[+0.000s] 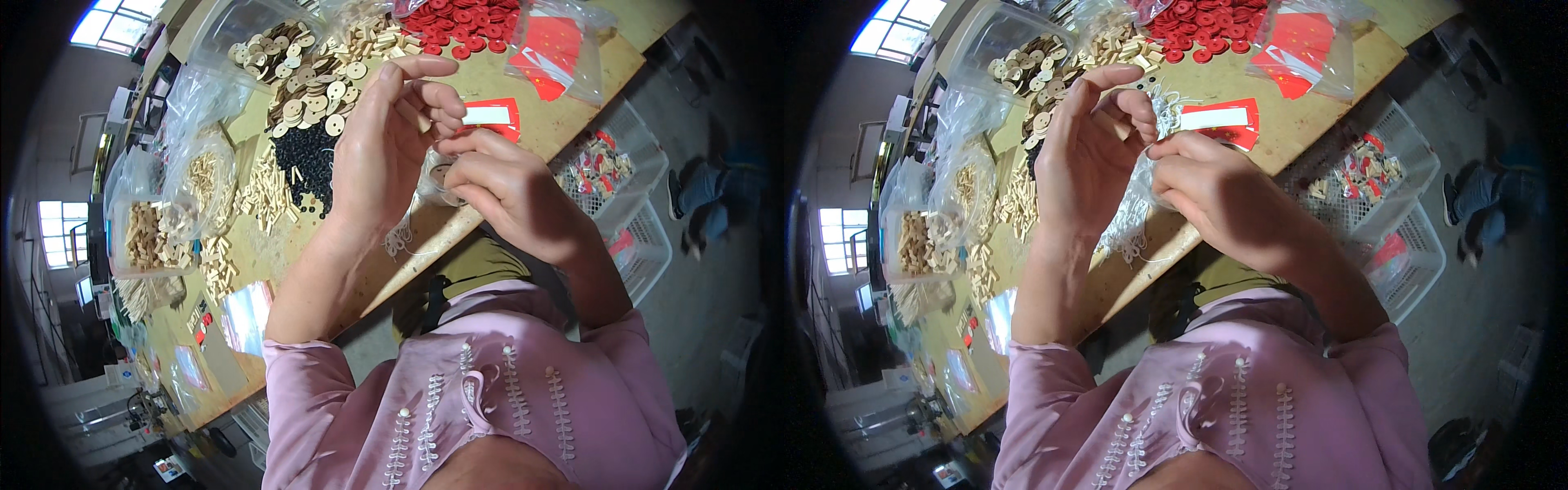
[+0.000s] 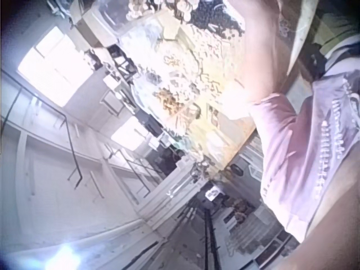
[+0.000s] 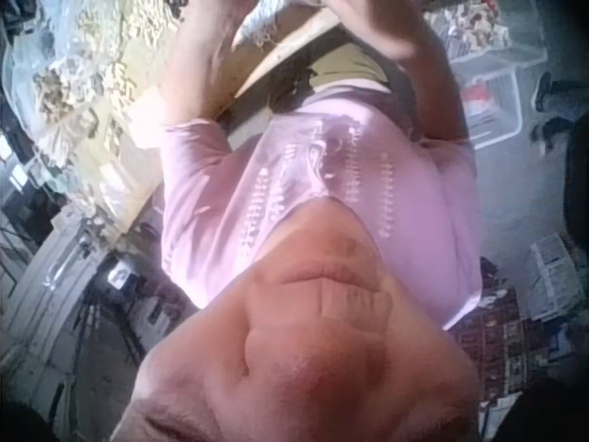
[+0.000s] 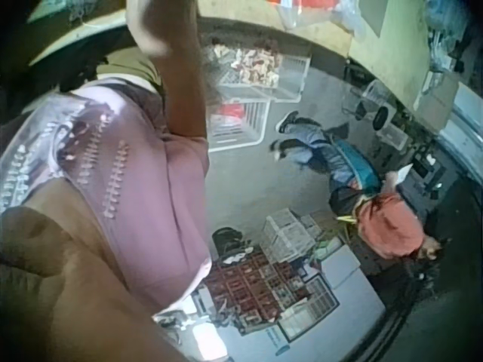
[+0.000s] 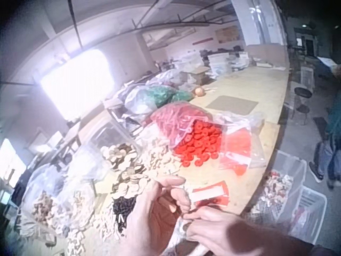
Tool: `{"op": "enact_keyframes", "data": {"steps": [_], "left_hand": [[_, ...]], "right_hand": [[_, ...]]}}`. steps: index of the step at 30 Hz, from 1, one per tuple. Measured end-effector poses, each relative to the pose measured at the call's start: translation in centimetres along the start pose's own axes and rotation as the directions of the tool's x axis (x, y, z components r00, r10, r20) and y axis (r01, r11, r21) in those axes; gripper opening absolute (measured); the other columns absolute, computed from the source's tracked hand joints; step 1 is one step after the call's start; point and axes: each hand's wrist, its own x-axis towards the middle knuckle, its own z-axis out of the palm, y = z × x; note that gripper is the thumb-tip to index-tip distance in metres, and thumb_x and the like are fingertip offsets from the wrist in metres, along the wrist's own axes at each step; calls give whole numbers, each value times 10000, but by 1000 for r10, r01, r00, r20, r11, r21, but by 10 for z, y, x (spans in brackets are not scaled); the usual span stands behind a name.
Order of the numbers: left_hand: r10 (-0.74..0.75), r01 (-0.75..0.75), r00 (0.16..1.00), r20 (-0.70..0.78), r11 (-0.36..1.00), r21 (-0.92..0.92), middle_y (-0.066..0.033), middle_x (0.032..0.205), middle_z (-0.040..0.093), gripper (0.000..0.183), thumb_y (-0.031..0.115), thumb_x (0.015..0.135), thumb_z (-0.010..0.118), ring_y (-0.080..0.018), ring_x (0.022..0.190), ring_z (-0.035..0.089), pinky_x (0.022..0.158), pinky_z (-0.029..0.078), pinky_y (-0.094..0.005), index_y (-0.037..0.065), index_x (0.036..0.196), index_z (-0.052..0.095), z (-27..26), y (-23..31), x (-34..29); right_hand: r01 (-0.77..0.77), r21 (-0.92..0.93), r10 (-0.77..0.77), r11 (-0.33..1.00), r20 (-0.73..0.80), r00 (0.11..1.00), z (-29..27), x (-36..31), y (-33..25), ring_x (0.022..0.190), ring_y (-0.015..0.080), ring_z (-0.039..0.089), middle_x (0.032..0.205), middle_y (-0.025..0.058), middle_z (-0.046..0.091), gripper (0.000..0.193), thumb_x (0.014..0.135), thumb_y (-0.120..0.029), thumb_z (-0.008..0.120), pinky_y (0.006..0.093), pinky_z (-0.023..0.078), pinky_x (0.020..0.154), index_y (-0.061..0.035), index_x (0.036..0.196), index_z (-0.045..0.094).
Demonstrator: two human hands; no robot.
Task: The person assembles small craft kits by placing wooden pieces, black beads, white string, and red paper into clear plastic bags. The person handles each item by hand and seals the bags after filling them.
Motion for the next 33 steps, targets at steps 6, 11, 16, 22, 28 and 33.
{"op": "enact_keyframes", "data": {"steps": [6, 11, 16, 22, 28, 33], "left_hand": [[-4, 1, 1000, 16, 992, 125, -137, 1062, 699, 586, 424, 1131, 321, -182, 944, 630, 917, 495, -330, -57, 1229, 641, 11, 1, -3], [369, -256, 924, -100, 793, 552, -55, 983, 721, 171, 129, 1035, 637, -83, 835, 618, 729, 490, -234, 3, 1134, 699, -54, 20, 48], [153, 81, 980, -128, 282, 956, -61, 998, 742, 211, 80, 1011, 659, -130, 933, 689, 827, 531, -275, -24, 1193, 678, -161, -7, 109], [180, 202, 964, -193, -34, 979, -176, 958, 765, 385, 298, 855, 795, -298, 881, 743, 844, 576, -398, 17, 1098, 696, -164, -44, 148], [110, 224, 973, -205, -202, 953, -160, 921, 767, 417, 320, 792, 783, -274, 848, 745, 813, 576, -372, 27, 1081, 718, -168, -41, 163], [-4, 258, 963, -269, -271, 928, -151, 919, 769, 374, 317, 786, 769, -267, 838, 744, 804, 576, -368, 38, 1033, 746, -174, -29, 161]], "right_hand": [[-34, 19, 35, 999, -9, 999, 1, -3, 6, 1086, 340, 686, 1205, 176, 667, 87, 886, 32, 717, 400, 545, 899, 16, 967, 692], [-49, 72, 50, 996, -12, 999, -7, -9, 1, 1066, 329, 696, 1248, 171, 669, 103, 882, 73, 703, 381, 559, 876, 30, 970, 674], [-86, 140, 88, 986, -2, 996, -6, -14, -4, 1042, 296, 710, 1260, 172, 666, 119, 874, 94, 708, 363, 570, 842, 39, 974, 672], [-122, 178, 122, 976, 8, 992, -10, -17, -4, 1033, 298, 708, 1254, 167, 665, 118, 878, 88, 709, 368, 574, 833, 37, 978, 674], [-78, 187, 81, 979, -10, 997, -7, -17, 5, 986, 346, 706, 1219, 189, 646, 125, 893, 59, 699, 398, 571, 818, 30, 1005, 652], [-40, 160, 42, 986, -13, 999, -9, -17, 6, 996, 358, 699, 1203, 193, 643, 124, 887, 63, 692, 402, 567, 825, 29, 995, 641]]}}
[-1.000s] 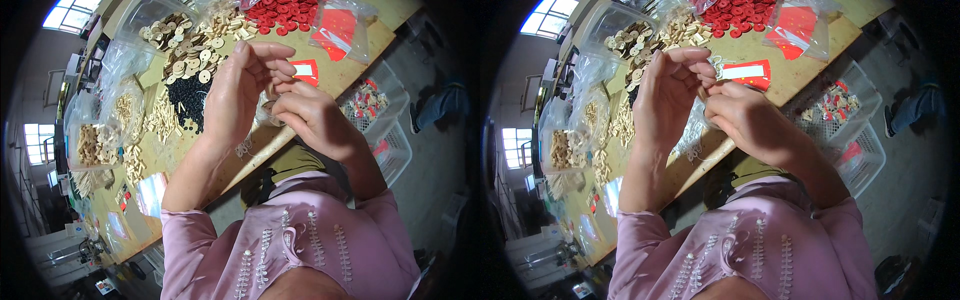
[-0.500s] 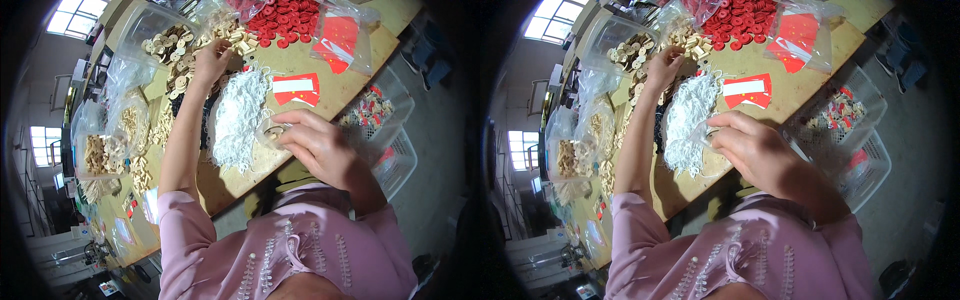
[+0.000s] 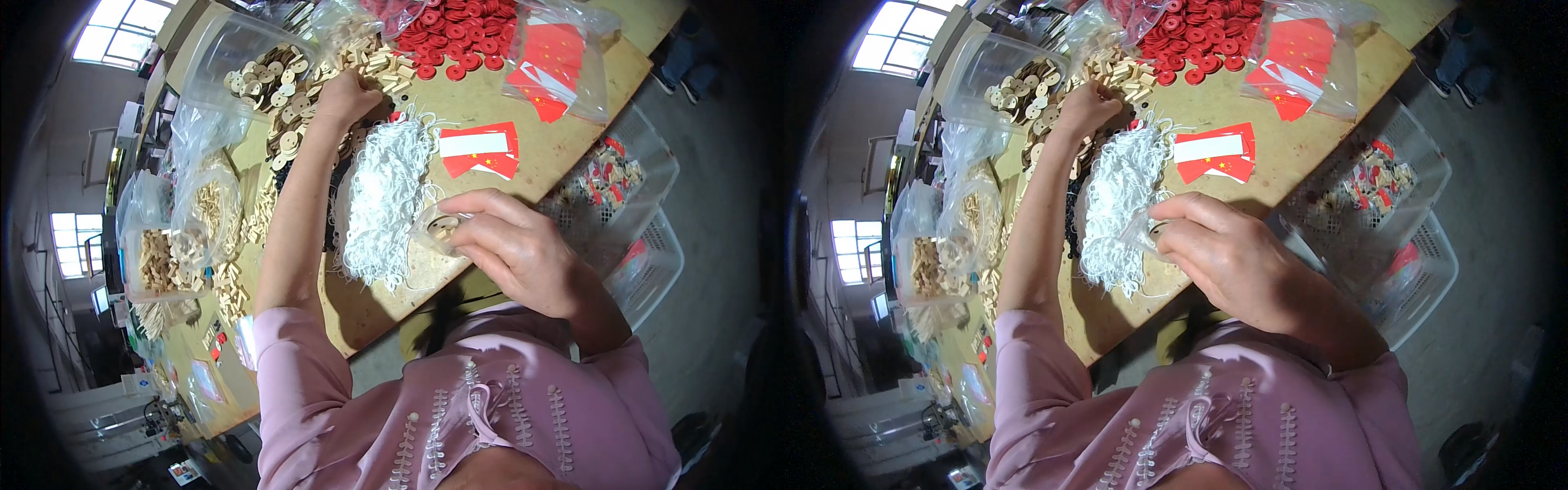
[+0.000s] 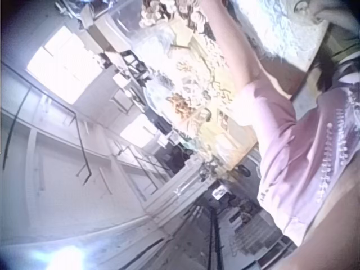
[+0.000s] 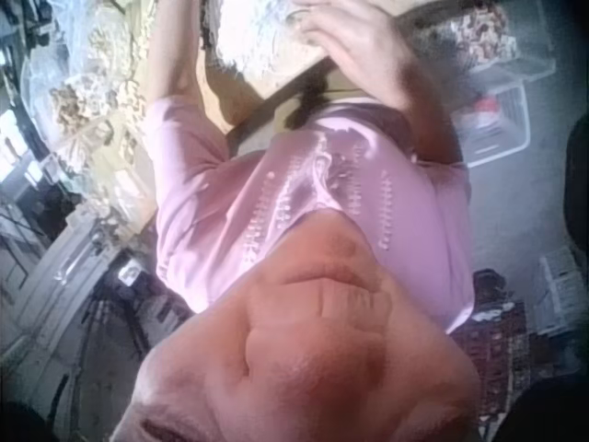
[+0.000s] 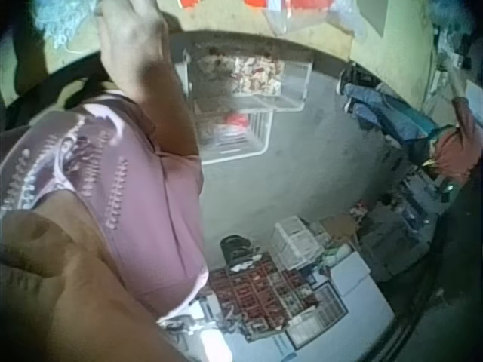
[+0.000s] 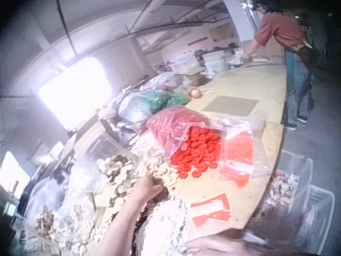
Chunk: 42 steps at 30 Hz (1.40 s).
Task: The person assembles small craft kits by placing wooden pieces, black beads, white string, and red paper into clear plastic bags. The person handles each item by hand and seals the bags after filling them.
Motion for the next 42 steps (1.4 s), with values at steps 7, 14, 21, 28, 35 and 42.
{"op": "enact_keyframes", "data": {"steps": [7, 14, 21, 28, 35, 42], "left_hand": [[56, -19, 990, 126, 960, -279, -117, 955, 780, 303, 234, 804, 823, -222, 863, 742, 829, 577, -345, 36, 1025, 759, -6, -14, -10], [133, -132, 991, 2, 986, -106, -76, 928, 764, 319, 239, 854, 823, -198, 820, 716, 784, 562, -332, 47, 1096, 744, 5, -12, -16], [136, 8, 987, 87, 494, -870, -18, 884, 730, 196, 141, 930, 787, -80, 800, 667, 735, 551, -260, 19, 1070, 725, -41, 17, -71], [445, -256, 896, 5, 523, -813, 29, 899, 707, 168, 60, 917, 777, -22, 765, 633, 672, 511, -192, 34, 1072, 720, -80, 82, -183], [535, -490, 837, -119, 634, -598, -38, 921, 729, 218, 16, 882, 764, -100, 785, 700, 721, 585, -267, 31, 1096, 721, -88, 90, -202], [377, -314, 919, -111, 535, -785, -11, 962, 742, 131, 20, 951, 720, -68, 867, 672, 802, 559, -247, 5, 1081, 713, -76, 80, -167]], "right_hand": [[12, 4, -12, 1000, 4, 1000, 0, -2, 1, 993, 365, 697, 1182, 194, 642, 122, 886, 64, 692, 411, 567, 826, 28, 992, 643], [-27, -10, 27, 1000, 8, 1000, 1, -2, -3, 1036, 314, 703, 1218, 164, 667, 135, 866, 76, 724, 387, 578, 832, 13, 976, 679], [17, -45, -20, 999, -52, 998, -6, 0, -1, 969, 350, 714, 1168, 181, 669, 128, 864, 51, 727, 391, 578, 805, 36, 976, 668], [-28, -136, 23, 990, -35, 999, -10, 11, 6, 1042, 310, 704, 1249, 170, 662, 122, 864, 66, 718, 364, 559, 867, 14, 972, 692], [13, -140, -17, 990, -25, 1000, -3, 7, -1, 1072, 308, 694, 1241, 167, 656, 109, 876, 64, 712, 361, 556, 878, 11, 970, 695], [-4, -84, 1, 996, -42, 999, 0, 1, -1, 1116, 312, 687, 1266, 172, 658, 115, 877, 68, 720, 376, 563, 891, 28, 972, 669]]}}
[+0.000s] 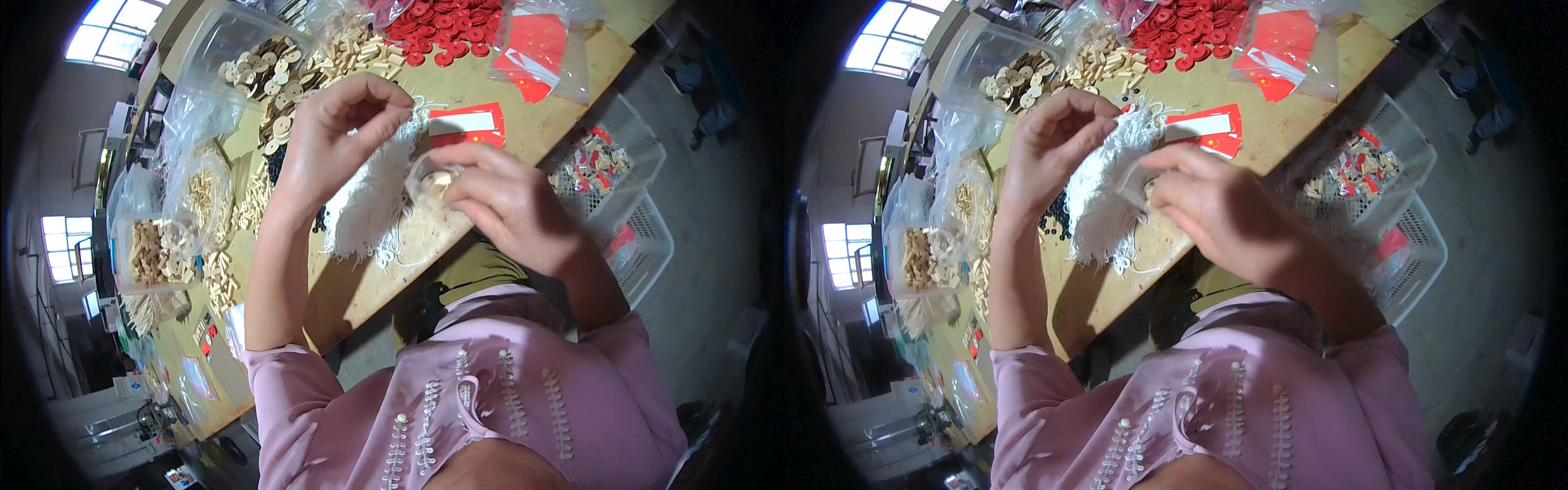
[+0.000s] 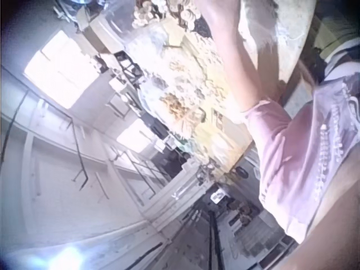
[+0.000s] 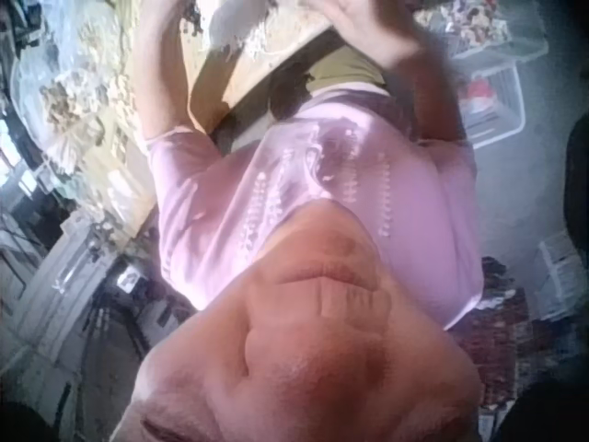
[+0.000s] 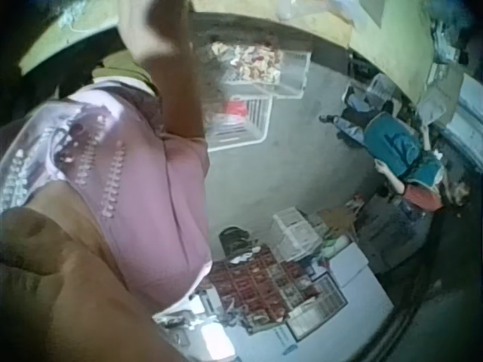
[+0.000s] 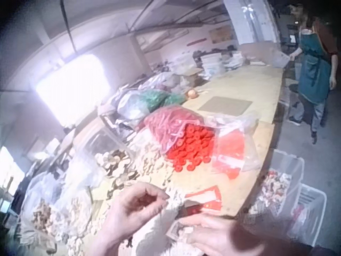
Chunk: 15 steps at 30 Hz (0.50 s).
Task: The person assembles small craft kits by placing wooden pieces, black beads, white string, and red paper into clear plastic bags. The person handles each item by hand and seals the bags after filling them.
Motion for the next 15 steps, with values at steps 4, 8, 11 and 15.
{"op": "enact_keyframes", "data": {"steps": [4, 8, 11, 15], "left_hand": [[-40, 28, 999, 30, 945, 326, -86, 982, 745, 240, 149, 950, 743, -151, 857, 710, 788, 574, -301, 28, 1153, 706, 3, -45, 62], [99, -112, 994, 55, 801, 588, -128, 1096, 672, 428, 322, 934, 784, -233, 920, 708, 814, 579, -395, 145, 1306, 670, 28, -85, 120], [175, -161, 983, 55, 681, 715, -161, 1107, 646, 440, 352, 926, 785, -288, 975, 701, 872, 570, -436, 160, 1305, 670, 48, -106, 150], [95, -120, 992, 78, 614, 780, -179, 1139, 637, 409, 280, 901, 789, -358, 1027, 684, 898, 559, -451, 150, 1274, 684, 52, -124, 162]], "right_hand": [[-9, 84, 7, 996, 26, 1000, 6, -8, -7, 1121, 328, 683, 1269, 165, 662, 167, 865, 88, 723, 390, 572, 892, 27, 1009, 665], [37, 52, -38, 998, 19, 999, 6, -10, -12, 1048, 379, 696, 1206, 177, 664, 114, 896, 24, 703, 423, 583, 840, 11, 1001, 659], [34, 56, -34, 998, 0, 999, 4, -11, -9, 1040, 382, 696, 1206, 175, 662, 110, 894, 22, 707, 422, 584, 837, 10, 992, 658], [18, 83, -18, 996, -6, 1000, 1, -13, -4, 1038, 371, 695, 1206, 168, 660, 112, 891, 18, 710, 421, 586, 835, 9, 990, 658]]}}
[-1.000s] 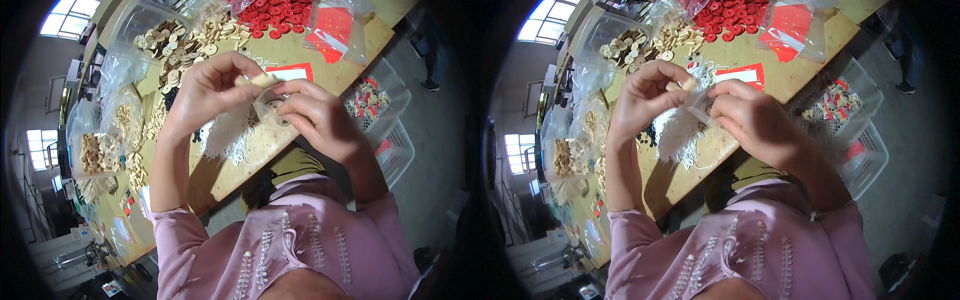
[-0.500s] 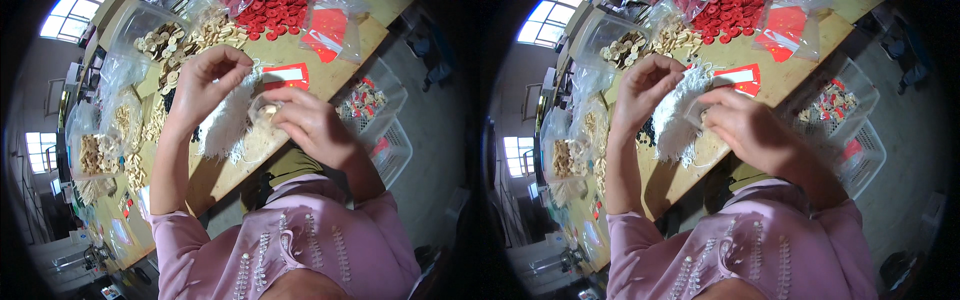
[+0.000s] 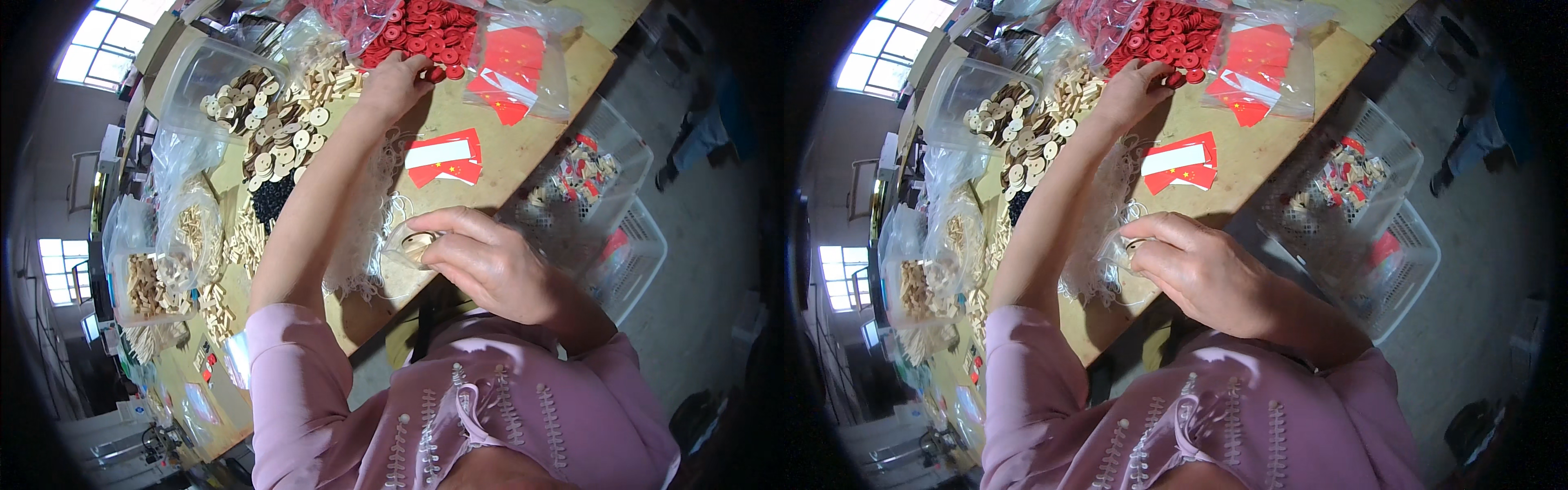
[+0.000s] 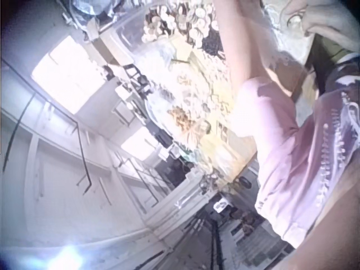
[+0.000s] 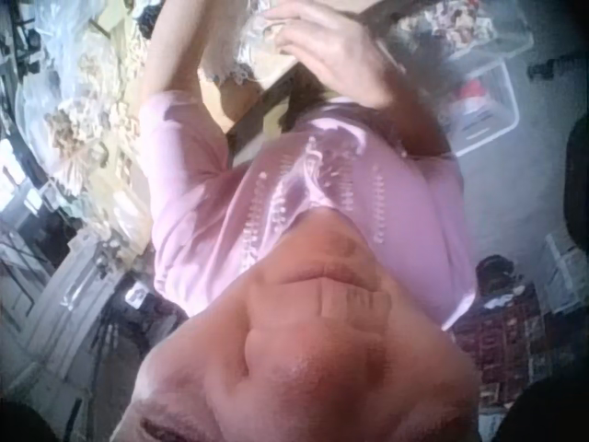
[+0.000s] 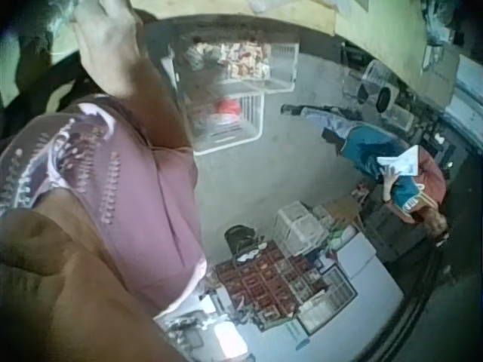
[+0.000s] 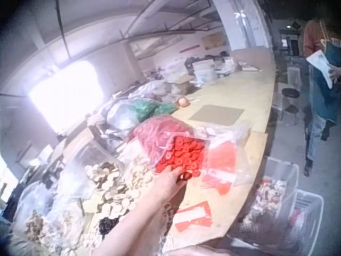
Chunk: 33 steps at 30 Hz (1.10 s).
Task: The person assembles small craft kits by placing wooden pieces, black beads, white string, and red paper into clear plastic bags. The person handles each item by hand and seals the bags after filling them.
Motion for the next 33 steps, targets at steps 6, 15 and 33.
{"op": "enact_keyframes", "data": {"steps": [6, 15, 33], "left_hand": [[18, -18, 1000, 2, 992, -127, -202, 1089, 744, 321, 264, 879, 786, -322, 1109, 695, 966, 550, -428, 146, 1175, 745, 0, -19, -11], [74, -74, 997, -9, 990, -124, -152, 1076, 685, 366, 248, 844, 806, -353, 1010, 692, 918, 566, -434, 173, 1195, 735, 3, 11, 0], [8, -37, 999, -36, 130, -991, -53, 1162, 677, 422, -10, 880, 803, -135, 1059, 666, 969, 560, -321, 32, 1257, 618, -128, 71, -203]], "right_hand": [[-55, -31, 55, 998, 7, 998, -6, -2, 4, 1047, 316, 694, 1249, 144, 671, 128, 881, 61, 716, 391, 577, 850, -4, 985, 681], [-6, -14, 6, 1000, -10, 1000, -2, -3, 3, 1038, 379, 694, 1184, 177, 662, 144, 882, 42, 716, 426, 585, 830, 20, 1011, 655], [89, -173, -85, 981, 30, 996, 2, 4, -5, 1022, 298, 702, 1162, 133, 684, 130, 830, 39, 761, 360, 563, 860, -13, 931, 699]]}}
